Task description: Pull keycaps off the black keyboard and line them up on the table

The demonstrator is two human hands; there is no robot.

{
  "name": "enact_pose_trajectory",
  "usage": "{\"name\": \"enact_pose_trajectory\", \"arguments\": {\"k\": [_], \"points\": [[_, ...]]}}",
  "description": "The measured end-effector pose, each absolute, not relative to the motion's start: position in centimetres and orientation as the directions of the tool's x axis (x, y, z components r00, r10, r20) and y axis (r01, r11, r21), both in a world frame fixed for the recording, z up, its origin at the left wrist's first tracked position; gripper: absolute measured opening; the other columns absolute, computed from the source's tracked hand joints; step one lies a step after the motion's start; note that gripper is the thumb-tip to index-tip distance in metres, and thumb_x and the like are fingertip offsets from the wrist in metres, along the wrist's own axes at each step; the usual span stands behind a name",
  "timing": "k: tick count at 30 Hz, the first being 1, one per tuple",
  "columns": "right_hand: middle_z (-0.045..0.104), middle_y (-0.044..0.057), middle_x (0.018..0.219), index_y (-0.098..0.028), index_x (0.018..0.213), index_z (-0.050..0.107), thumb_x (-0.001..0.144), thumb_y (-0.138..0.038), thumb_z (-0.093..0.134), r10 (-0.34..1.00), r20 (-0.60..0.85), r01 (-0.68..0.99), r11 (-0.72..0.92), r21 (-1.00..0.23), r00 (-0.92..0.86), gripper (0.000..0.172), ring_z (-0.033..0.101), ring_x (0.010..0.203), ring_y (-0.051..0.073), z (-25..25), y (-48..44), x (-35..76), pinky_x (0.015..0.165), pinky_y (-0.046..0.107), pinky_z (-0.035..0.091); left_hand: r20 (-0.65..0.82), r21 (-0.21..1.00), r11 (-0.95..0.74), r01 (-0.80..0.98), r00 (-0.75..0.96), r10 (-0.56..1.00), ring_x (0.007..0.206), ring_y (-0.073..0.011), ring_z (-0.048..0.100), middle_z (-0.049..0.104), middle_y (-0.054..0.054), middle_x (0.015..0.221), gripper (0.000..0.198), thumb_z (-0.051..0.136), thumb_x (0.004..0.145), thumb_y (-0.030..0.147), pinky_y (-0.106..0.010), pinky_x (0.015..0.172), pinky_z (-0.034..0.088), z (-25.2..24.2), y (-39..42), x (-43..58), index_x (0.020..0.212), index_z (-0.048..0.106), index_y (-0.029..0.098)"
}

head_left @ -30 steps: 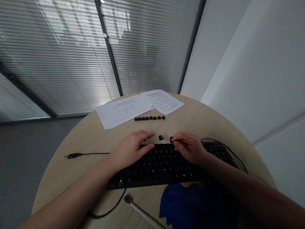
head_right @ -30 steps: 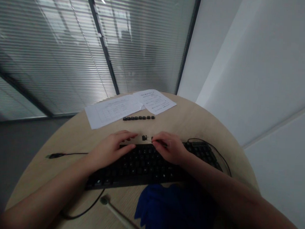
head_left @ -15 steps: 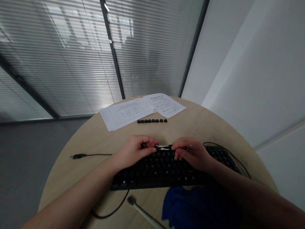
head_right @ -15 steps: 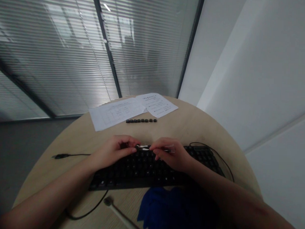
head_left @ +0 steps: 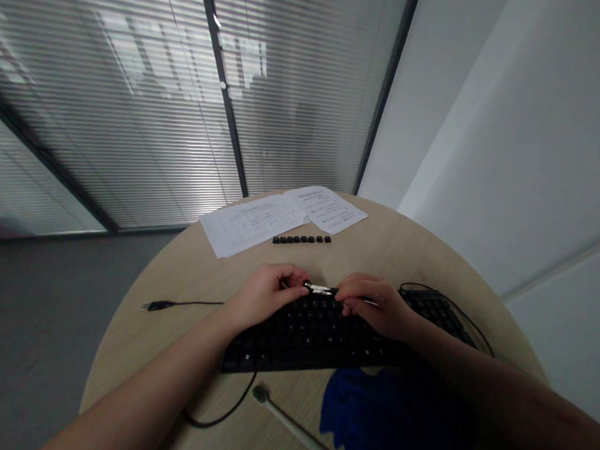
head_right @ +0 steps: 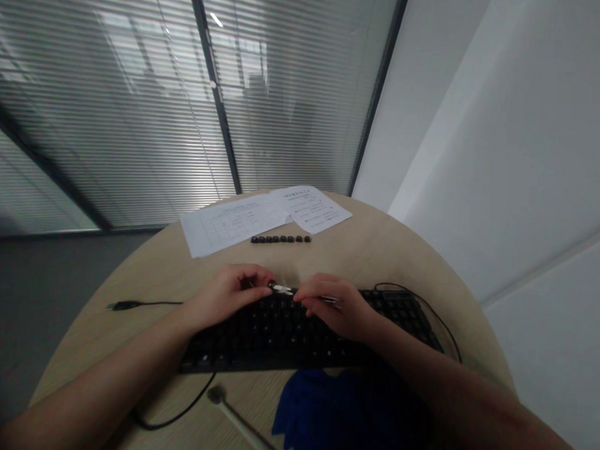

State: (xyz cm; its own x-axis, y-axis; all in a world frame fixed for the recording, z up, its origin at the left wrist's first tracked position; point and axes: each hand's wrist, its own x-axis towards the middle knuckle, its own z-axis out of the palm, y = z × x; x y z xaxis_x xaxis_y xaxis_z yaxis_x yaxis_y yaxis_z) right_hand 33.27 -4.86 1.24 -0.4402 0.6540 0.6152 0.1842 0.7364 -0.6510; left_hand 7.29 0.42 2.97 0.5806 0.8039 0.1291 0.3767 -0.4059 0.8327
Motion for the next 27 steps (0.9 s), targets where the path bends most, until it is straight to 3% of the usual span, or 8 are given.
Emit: {"name": "enact_pose_trajectory", "arguments": {"k": [17,21,25,27], "points": [[0.073,0.005,0.093,-0.023,0.103,0.073,0.099,-0.019,0.058,0.660,0.613,0.193,0.733,-0.653,-0.434,0.017,0.063,0.057,0.010,0.5,-4.8,33.3,0.057,0.025,0.057,0.181,0.788,-0.440,0.430,0.521,0.834,0.070,-0.0161,0.062,0.074,-0.003,0.083,0.024,0.069,0.083,0.039,-0.030,0.066,0.047,2.5,1.2,6.7,0.095,0.073,0.018],[0.072,0.005,0.086,-0.023,0.104,0.070,0.099,-0.020,0.055,0.613,0.703,0.304,0.790,-0.533,-0.362,0.017,0.068,0.075,0.017,0.6,-4.9,33.6,0.070,0.032,0.058,0.182,0.835,-0.391,0.388,0.477,0.860,0.070,-0.0160,0.063,0.074,-0.005,0.084,0.026,0.067,0.084,0.037,-0.031,0.066,0.049,2.4,1.8,6.4,0.100,0.071,0.017],[0.070,0.008,0.089,-0.022,0.077,0.064,0.101,-0.023,0.047,0.529,0.796,0.529,0.784,-0.325,-0.294,0.029,0.064,0.083,0.021,0.5,-4.9,34.2,0.077,0.039,0.053,0.127,0.901,-0.306,0.309,0.486,0.865,0.072,-0.0170,0.066,0.073,-0.006,0.086,0.031,0.065,0.084,0.033,-0.031,0.066,0.053,2.4,1.8,6.6,0.110,0.068,0.016],[0.069,0.008,0.085,-0.022,0.075,0.063,0.101,-0.024,0.045,0.512,0.795,0.580,0.772,-0.259,-0.326,0.031,0.063,0.081,0.021,0.3,-4.7,34.3,0.077,0.039,0.052,0.090,0.912,-0.277,0.302,0.512,0.854,0.073,-0.0171,0.067,0.073,-0.005,0.087,0.031,0.065,0.084,0.031,-0.031,0.066,0.053,2.5,1.3,7.0,0.111,0.068,0.016]]}}
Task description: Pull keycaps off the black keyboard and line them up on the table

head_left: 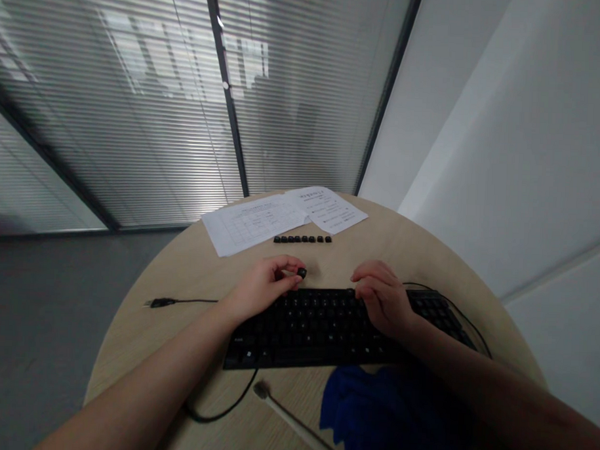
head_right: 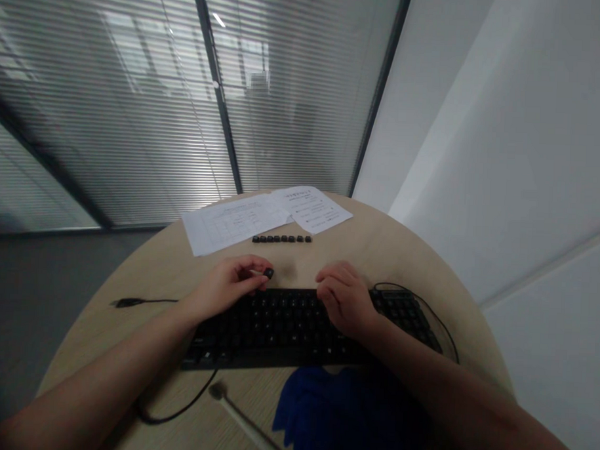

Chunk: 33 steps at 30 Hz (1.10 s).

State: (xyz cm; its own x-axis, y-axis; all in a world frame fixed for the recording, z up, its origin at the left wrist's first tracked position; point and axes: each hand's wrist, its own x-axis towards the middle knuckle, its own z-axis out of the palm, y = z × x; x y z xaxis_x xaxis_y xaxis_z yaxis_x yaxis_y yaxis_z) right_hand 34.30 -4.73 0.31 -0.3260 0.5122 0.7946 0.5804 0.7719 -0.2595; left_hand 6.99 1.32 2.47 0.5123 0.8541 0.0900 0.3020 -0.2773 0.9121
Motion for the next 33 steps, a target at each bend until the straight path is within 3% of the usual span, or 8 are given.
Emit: {"name": "enact_pose_trajectory", "arguments": {"k": [5,7,10,16,22,33], "points": [[0.065,0.002,0.072,-0.022,0.114,0.071,0.103,-0.022,0.043,0.547,0.702,0.641,0.749,-0.167,-0.457,0.030,0.058,0.062,0.015,-0.4,-4.6,33.9,0.058,0.026,0.048,-0.007,0.957,-0.166,0.238,0.591,0.806,0.074,-0.0158,0.065,0.071,-0.004,0.088,0.031,0.065,0.084,0.032,-0.028,0.061,0.052,2.7,-0.5,8.3,0.111,0.067,0.017],[0.065,0.002,0.071,-0.024,0.121,0.071,0.103,-0.023,0.045,0.526,0.706,0.661,0.742,-0.109,-0.474,0.032,0.057,0.059,0.014,-0.6,-4.7,33.7,0.056,0.025,0.046,-0.005,0.974,-0.136,0.182,0.615,0.788,0.072,-0.0147,0.063,0.068,-0.002,0.086,0.035,0.067,0.082,0.032,-0.025,0.057,0.051,2.7,-1.2,8.8,0.113,0.064,0.018],[0.068,0.002,0.074,-0.025,0.117,0.073,0.101,-0.028,0.054,0.493,0.732,0.673,0.737,-0.063,-0.470,0.025,0.059,0.060,0.014,-0.8,-4.8,33.5,0.056,0.025,0.047,0.021,0.990,-0.105,0.095,0.637,0.771,0.068,-0.0123,0.057,0.063,0.001,0.083,0.038,0.070,0.079,0.030,-0.023,0.054,0.049,2.6,-1.9,9.5,0.113,0.055,0.020],[0.073,0.004,0.081,-0.025,0.114,0.074,0.096,-0.033,0.066,0.495,0.728,0.664,0.744,-0.074,-0.474,0.021,0.065,0.066,0.015,-1.4,-4.7,33.5,0.061,0.025,0.051,0.067,0.994,-0.109,0.025,0.646,0.760,0.068,-0.0099,0.053,0.057,0.003,0.083,0.030,0.072,0.080,0.032,-0.021,0.055,0.046,2.1,-2.3,10.1,0.094,0.047,0.021],[0.075,0.004,0.082,-0.026,0.109,0.075,0.095,-0.034,0.066,0.494,0.735,0.633,0.766,-0.116,-0.464,0.019,0.067,0.067,0.015,-1.1,-4.6,33.5,0.061,0.025,0.051,0.121,0.973,-0.218,0.074,0.644,0.755,0.067,-0.0100,0.051,0.057,0.003,0.080,0.022,0.068,0.084,0.031,-0.024,0.060,0.042,2.5,-2.6,10.1,0.085,0.050,0.020],[0.075,0.005,0.084,-0.024,0.110,0.074,0.095,-0.033,0.066,0.500,0.720,0.594,0.790,-0.152,-0.481,0.019,0.068,0.069,0.016,-0.9,-4.7,33.4,0.062,0.027,0.053,0.130,0.944,-0.295,0.149,0.653,0.746,0.079,-0.0156,0.060,0.064,0.001,0.080,0.010,0.062,0.086,0.028,-0.029,0.073,0.048,2.5,-2.7,10.3,0.087,0.056,0.020]]}}
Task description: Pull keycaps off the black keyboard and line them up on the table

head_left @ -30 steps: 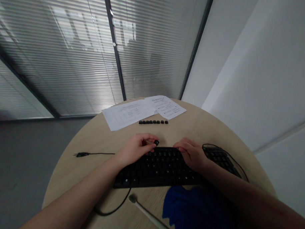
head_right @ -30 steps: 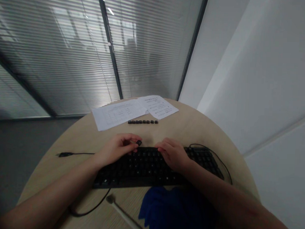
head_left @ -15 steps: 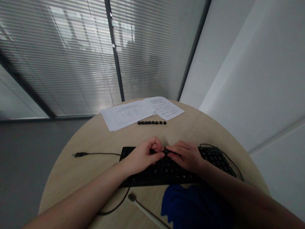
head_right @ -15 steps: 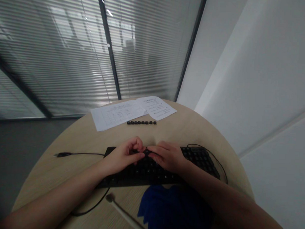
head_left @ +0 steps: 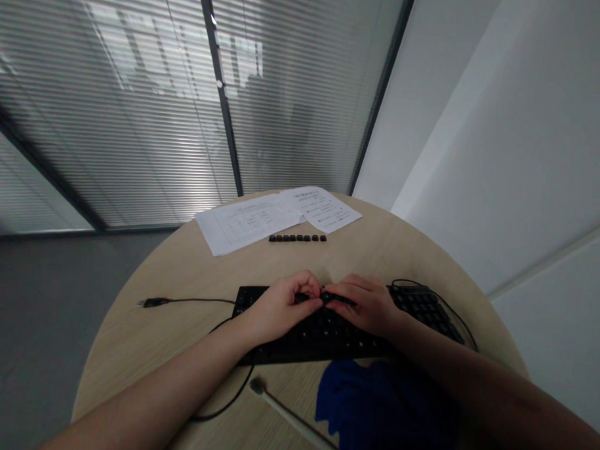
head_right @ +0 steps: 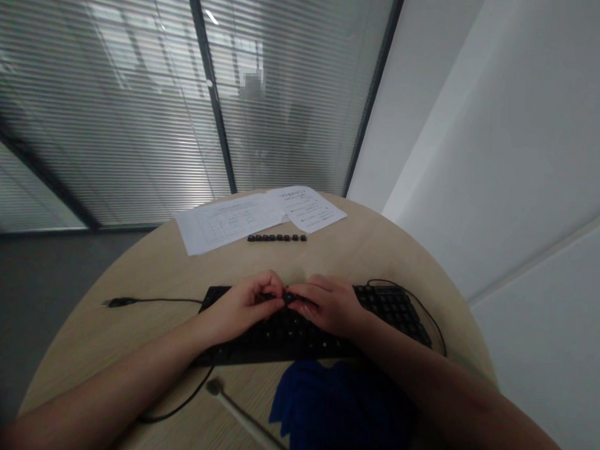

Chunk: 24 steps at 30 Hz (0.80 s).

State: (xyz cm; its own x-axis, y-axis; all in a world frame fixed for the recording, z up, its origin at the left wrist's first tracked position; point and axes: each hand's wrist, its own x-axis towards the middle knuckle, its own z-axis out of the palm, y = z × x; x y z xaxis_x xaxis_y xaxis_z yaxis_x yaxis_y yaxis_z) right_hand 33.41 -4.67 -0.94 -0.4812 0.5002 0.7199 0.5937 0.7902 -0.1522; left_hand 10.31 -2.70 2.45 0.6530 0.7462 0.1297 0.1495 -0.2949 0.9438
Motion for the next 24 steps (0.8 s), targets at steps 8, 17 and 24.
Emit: {"name": "enact_pose_trajectory", "arguments": {"k": [8,17,24], "points": [[0.073,0.005,0.080,-0.022,0.093,0.071,0.093,-0.036,0.069,0.538,0.705,0.630,0.759,-0.166,-0.462,0.014,0.068,0.071,0.018,-0.4,-4.6,33.0,0.064,0.027,0.052,0.201,0.718,-0.540,0.440,0.611,0.766,0.078,-0.0192,0.063,0.069,-0.002,0.083,0.013,0.057,0.091,0.030,-0.032,0.073,0.047,3.7,-1.9,9.2,0.089,0.065,0.020],[0.072,0.005,0.085,-0.021,0.096,0.073,0.091,-0.036,0.072,0.737,0.535,0.821,0.556,-0.129,-0.414,0.016,0.066,0.076,0.019,2.6,-3.1,34.7,0.067,0.030,0.047,0.215,0.387,-0.670,0.633,0.645,0.734,0.089,-0.0253,0.064,0.072,-0.008,0.092,0.017,0.057,0.091,0.027,-0.037,0.081,0.047,2.3,0.6,7.6,0.092,0.072,0.020],[0.071,0.004,0.079,-0.018,0.090,0.077,0.083,-0.030,0.075,0.956,0.221,0.898,0.262,-0.353,-0.192,0.014,0.062,0.073,0.018,1.8,7.0,38.8,0.066,0.029,0.042,0.121,0.333,-0.651,0.682,0.654,0.747,0.084,-0.0232,0.066,0.073,-0.009,0.090,0.024,0.053,0.093,0.031,-0.034,0.076,0.049,2.1,0.8,7.9,0.094,0.073,0.019]]}}
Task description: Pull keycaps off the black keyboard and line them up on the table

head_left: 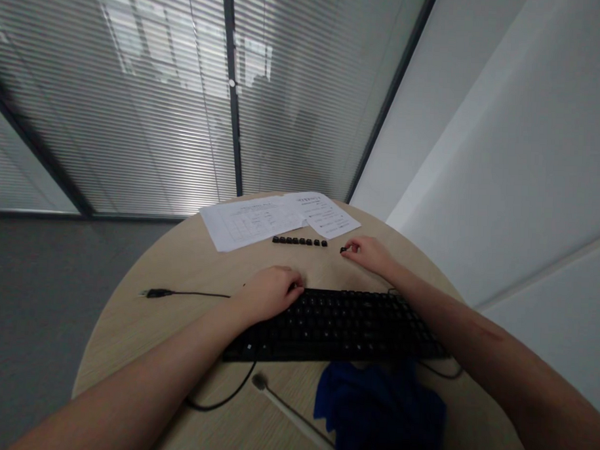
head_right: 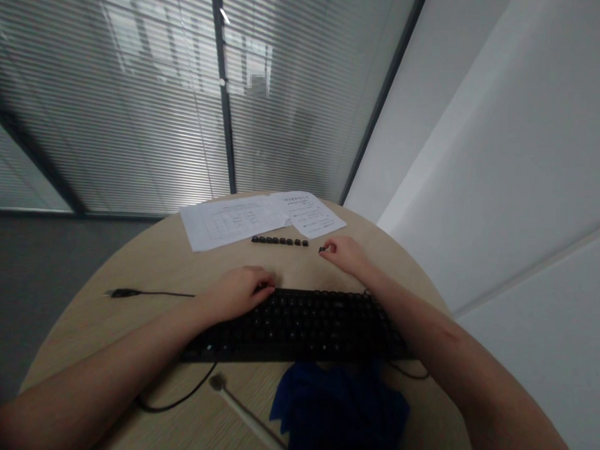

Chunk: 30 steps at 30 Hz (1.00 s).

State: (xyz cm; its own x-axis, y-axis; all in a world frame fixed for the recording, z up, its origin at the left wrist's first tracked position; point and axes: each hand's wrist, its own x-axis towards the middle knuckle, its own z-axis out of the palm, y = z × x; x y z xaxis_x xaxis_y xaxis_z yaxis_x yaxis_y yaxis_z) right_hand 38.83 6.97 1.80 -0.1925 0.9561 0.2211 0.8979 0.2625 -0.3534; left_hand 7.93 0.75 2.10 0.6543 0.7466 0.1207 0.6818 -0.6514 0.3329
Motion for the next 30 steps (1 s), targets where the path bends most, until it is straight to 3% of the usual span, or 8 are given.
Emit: {"name": "enact_pose_trajectory", "arguments": {"k": [11,24,30], "points": [[0.076,0.005,0.087,-0.016,0.100,0.077,0.082,-0.032,0.075,0.968,0.151,0.843,0.251,-0.475,-0.203,0.024,0.064,0.073,0.016,-2.4,14.5,39.8,0.067,0.027,0.046,0.090,0.311,-0.650,0.693,0.660,0.746,0.088,-0.0252,0.068,0.075,-0.009,0.094,0.027,0.051,0.095,0.035,-0.035,0.079,0.050,1.9,0.9,7.6,0.096,0.074,0.020],[0.073,0.004,0.083,-0.017,0.097,0.077,0.080,-0.035,0.076,0.954,0.173,0.827,0.300,-0.476,-0.246,0.025,0.061,0.072,0.016,-2.9,15.2,39.9,0.067,0.028,0.045,0.085,0.309,-0.651,0.693,0.662,0.745,0.088,-0.0261,0.069,0.075,-0.009,0.094,0.028,0.050,0.096,0.036,-0.037,0.079,0.051,1.9,0.8,7.7,0.098,0.074,0.021],[0.072,0.002,0.081,-0.016,0.113,0.073,0.077,-0.035,0.079,0.950,0.211,0.836,0.305,-0.457,-0.231,0.041,0.058,0.066,0.014,-1.9,14.3,40.1,0.065,0.027,0.044,0.075,0.312,-0.651,0.692,0.665,0.743,0.090,-0.0272,0.069,0.076,-0.010,0.096,0.028,0.051,0.096,0.035,-0.039,0.080,0.051,2.1,0.8,7.7,0.098,0.074,0.020]]}}
